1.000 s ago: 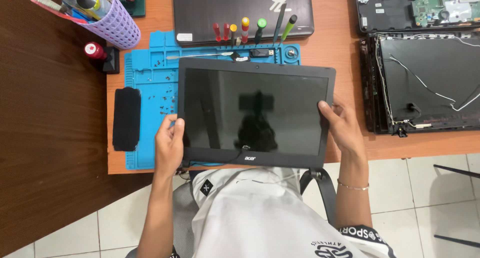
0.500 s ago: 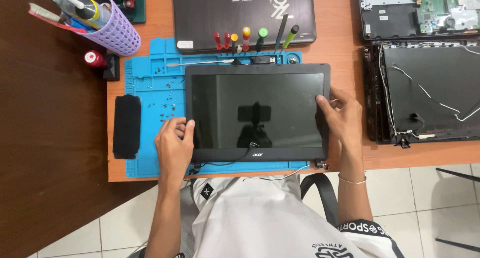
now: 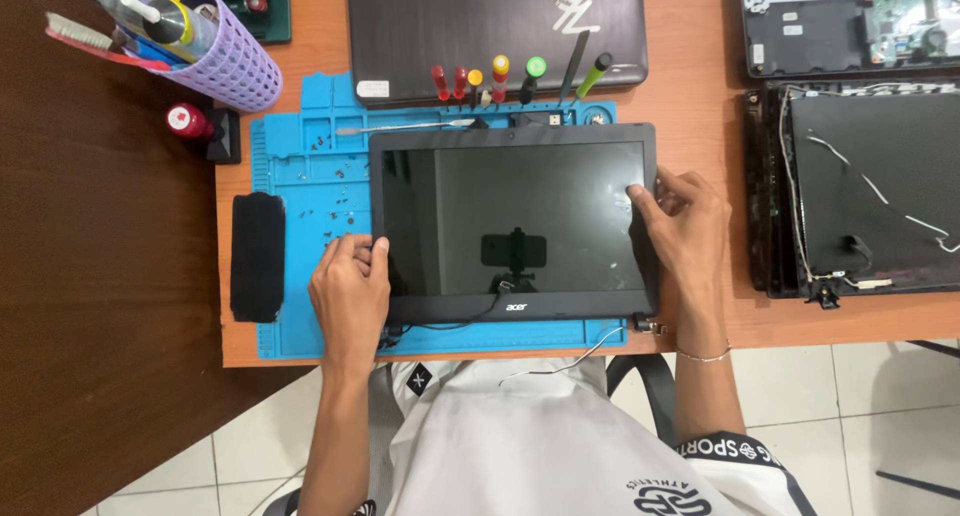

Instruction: The person manipulates internal components of a laptop, including the fan and motherboard area, then picks up and aligns a plastic bezel onto the display panel of a laptop lid.

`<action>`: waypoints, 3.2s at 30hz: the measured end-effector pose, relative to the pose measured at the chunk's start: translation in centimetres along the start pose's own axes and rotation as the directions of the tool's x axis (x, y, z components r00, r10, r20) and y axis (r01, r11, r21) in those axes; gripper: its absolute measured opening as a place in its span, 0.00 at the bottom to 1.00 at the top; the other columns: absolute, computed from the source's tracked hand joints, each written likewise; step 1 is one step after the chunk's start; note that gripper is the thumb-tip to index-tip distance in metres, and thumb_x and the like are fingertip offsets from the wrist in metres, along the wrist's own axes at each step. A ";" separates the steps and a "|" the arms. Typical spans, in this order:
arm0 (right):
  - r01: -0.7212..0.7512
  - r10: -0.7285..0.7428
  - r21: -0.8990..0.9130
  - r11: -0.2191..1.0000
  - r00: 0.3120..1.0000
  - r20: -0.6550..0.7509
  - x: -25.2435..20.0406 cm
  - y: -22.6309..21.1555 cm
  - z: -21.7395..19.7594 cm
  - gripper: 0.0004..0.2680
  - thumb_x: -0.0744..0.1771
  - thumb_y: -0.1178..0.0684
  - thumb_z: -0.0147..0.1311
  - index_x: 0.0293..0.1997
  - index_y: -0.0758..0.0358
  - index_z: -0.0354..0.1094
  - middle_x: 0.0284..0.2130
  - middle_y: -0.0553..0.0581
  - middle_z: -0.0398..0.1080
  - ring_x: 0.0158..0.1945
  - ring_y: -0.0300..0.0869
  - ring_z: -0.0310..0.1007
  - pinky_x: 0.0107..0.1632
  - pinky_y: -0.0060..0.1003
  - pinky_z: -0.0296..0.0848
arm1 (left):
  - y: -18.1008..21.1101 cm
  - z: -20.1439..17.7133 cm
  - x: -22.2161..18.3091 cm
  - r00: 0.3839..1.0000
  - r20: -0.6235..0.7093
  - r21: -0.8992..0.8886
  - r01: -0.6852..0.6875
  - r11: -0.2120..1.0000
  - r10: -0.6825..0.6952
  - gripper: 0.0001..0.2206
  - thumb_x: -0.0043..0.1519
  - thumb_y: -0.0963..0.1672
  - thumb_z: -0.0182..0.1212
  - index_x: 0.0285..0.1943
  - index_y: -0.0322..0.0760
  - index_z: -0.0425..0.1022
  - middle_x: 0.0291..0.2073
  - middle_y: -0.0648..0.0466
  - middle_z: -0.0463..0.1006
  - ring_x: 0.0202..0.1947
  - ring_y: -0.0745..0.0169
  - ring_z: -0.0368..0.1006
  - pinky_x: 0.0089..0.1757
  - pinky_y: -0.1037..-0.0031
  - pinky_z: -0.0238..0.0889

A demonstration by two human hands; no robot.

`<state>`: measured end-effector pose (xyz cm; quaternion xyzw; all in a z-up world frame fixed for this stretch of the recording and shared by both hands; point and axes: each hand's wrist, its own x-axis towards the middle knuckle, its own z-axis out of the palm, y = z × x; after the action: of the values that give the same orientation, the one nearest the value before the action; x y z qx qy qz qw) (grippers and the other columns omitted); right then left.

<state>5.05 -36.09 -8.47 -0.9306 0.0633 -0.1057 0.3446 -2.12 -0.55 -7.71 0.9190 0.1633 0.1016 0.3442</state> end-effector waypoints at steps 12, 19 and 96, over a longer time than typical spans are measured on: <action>0.096 -0.100 -0.141 0.985 0.995 -0.024 -0.9 -1.4 -0.6 0.16 0.64 0.53 0.70 0.57 0.63 0.77 0.41 0.58 0.72 0.37 0.43 0.73 0.42 0.38 0.73 | 1.8 -0.2 -0.6 0.985 -0.026 0.165 -0.162 0.973 0.168 0.12 0.62 0.43 0.67 0.50 0.30 0.79 0.38 0.49 0.76 0.39 0.52 0.75 0.36 0.63 0.67; 0.253 -0.249 0.018 0.967 0.933 0.259 -3.7 -5.2 -2.1 0.16 0.62 0.53 0.67 0.55 0.59 0.75 0.46 0.58 0.72 0.49 0.49 0.73 0.52 0.42 0.73 | 3.3 0.9 -2.5 0.786 0.334 -0.108 -0.517 0.849 0.520 0.14 0.56 0.47 0.71 0.46 0.37 0.79 0.40 0.54 0.76 0.46 0.53 0.70 0.49 0.62 0.60; 0.442 -0.358 0.039 0.896 0.667 0.653 -7.5 -8.6 0.1 0.17 0.55 0.58 0.70 0.41 0.67 0.66 0.35 0.58 0.65 0.43 0.51 0.64 0.48 0.45 0.65 | 4.4 3.6 -5.0 0.663 0.538 -0.069 -0.581 0.811 0.520 0.11 0.59 0.40 0.64 0.48 0.32 0.69 0.42 0.50 0.66 0.49 0.52 0.62 0.57 0.51 0.48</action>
<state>-1.78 -28.08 -4.05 -0.9192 -0.2586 0.1519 0.2550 -4.70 -7.67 -7.83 0.9328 -0.2191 -0.0670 0.2780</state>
